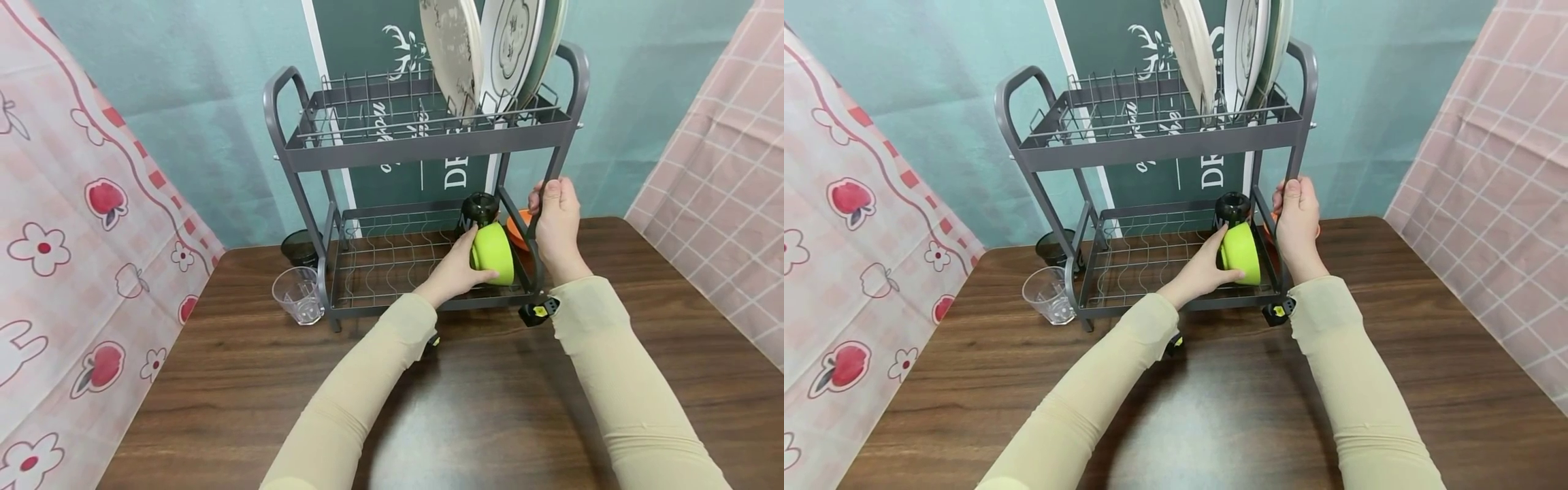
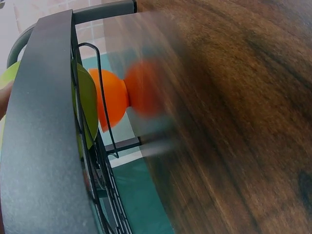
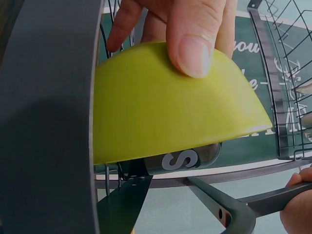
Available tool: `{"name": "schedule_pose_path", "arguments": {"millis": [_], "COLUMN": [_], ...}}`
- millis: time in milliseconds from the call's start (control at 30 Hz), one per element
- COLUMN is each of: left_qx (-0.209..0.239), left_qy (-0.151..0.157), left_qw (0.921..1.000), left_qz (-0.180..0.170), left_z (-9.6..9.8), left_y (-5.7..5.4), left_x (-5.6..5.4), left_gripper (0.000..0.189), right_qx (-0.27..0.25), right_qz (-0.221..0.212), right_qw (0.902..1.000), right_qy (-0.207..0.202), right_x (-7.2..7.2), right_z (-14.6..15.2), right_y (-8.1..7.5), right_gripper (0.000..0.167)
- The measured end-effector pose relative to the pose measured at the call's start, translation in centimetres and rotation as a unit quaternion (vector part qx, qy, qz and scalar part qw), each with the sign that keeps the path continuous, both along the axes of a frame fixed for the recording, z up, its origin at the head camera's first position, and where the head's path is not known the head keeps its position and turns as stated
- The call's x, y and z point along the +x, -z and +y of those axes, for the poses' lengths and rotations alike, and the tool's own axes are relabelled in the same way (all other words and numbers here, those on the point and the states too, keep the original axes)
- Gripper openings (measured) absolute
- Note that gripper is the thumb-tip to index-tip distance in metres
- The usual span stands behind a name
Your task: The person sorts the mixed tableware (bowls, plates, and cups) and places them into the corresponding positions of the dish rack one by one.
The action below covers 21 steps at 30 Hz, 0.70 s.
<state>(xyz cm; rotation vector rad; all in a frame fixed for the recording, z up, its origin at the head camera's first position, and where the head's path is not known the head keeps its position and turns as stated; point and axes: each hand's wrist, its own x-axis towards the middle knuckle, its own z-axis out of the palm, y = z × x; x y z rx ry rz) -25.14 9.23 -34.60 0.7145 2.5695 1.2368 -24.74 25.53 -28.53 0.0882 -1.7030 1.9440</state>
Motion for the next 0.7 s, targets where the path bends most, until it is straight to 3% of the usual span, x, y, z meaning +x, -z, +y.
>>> {"name": "schedule_pose_path", "arguments": {"millis": [700], "left_qx": [-0.010], "left_qy": [-0.027], "left_qw": [0.9995], "left_qz": [-0.015], "left_z": [-0.37], "left_y": [-0.05], "left_x": [0.47], "left_gripper": [0.103], "right_qx": [0.004], "right_qz": [-0.004], "right_qw": [1.0000], "right_qy": [0.004], "right_x": [0.17], "right_z": [-0.03], "right_y": [-0.01], "right_gripper": [0.022]}}
